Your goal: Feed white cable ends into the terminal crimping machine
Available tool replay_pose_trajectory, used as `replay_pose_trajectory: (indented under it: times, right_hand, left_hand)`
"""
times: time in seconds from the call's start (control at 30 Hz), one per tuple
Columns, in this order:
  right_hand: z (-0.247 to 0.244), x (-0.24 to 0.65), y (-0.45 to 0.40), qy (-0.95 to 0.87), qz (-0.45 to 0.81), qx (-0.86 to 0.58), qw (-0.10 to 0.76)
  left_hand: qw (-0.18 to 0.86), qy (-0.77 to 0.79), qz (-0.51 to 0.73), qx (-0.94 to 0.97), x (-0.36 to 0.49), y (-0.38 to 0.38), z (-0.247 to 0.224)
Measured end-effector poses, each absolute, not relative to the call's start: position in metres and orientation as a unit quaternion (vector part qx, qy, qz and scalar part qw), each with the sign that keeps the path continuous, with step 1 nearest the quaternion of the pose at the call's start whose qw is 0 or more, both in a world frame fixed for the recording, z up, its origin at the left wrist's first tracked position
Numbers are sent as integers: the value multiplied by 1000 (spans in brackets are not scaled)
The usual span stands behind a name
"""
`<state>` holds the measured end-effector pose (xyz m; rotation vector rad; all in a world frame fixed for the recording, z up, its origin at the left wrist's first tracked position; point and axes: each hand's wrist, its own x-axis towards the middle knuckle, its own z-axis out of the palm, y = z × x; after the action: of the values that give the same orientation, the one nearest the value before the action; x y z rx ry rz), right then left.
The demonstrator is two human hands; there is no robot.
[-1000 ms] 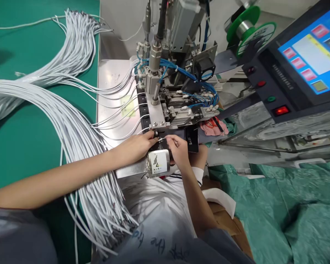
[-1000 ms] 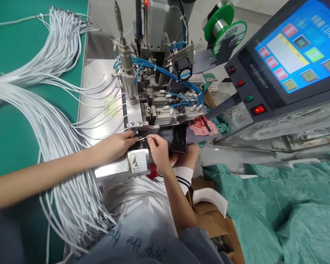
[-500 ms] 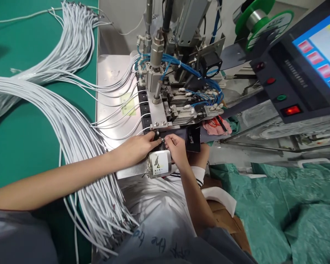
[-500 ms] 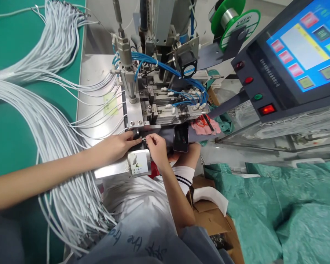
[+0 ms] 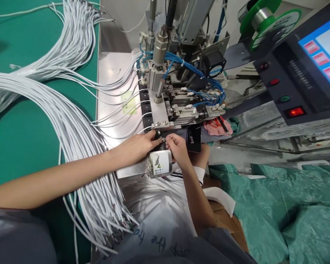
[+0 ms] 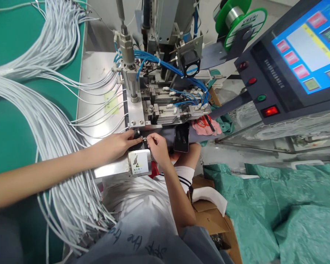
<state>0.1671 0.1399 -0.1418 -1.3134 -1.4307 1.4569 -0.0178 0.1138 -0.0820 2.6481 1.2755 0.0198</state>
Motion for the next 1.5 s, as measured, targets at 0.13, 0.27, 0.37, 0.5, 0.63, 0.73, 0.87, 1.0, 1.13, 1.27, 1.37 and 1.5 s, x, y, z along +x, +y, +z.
replay_pose_trajectory:
  times: [0.13, 0.27, 0.37, 0.5, 0.63, 0.73, 0.87, 1.0, 1.13, 1.27, 1.37, 1.5]
  right_hand:
    - [-145, 166, 140, -562, 574, -486, 345]
    - [-151, 163, 139, -567, 551, -487, 370]
    - [-155, 161, 138, -560, 549, -487, 383]
    - [-156, 162, 138, -555, 554, -492, 379]
    - [-155, 167, 140, -534, 574, -490, 381]
    - [-154, 169, 141, -519, 594, -489, 373]
    - [-150, 164, 139, -555, 585, -464, 366]
    - [-150, 160, 139, -552, 588, -453, 380]
    - [-152, 162, 140, -561, 594, -439, 374]
    - [-152, 164, 141, -568, 591, -440, 367]
    - [-149, 162, 141, -567, 592, -444, 363]
    - [-149, 160, 141, -552, 607, -434, 373]
  left_hand:
    - [94, 422, 8, 902, -18, 114, -82]
    - [71, 419, 3, 905, -18, 114, -80]
    - [68, 425, -17, 902, -17, 114, -72]
    - [62, 467, -61, 880, -13, 110, -57]
    - [42, 477, -73, 875, -10, 105, -53]
    - [29, 476, -62, 877, -10, 103, -58]
    - [19, 474, -47, 879, -9, 103, -63]
    - [13, 473, -43, 880, -9, 103, -63]
    - [16, 470, -42, 881, -10, 103, -64]
    - [12, 468, -42, 883, -9, 102, -64]
    - [11, 469, -51, 882, -8, 102, -62]
    - [18, 465, -56, 884, -10, 101, -63]
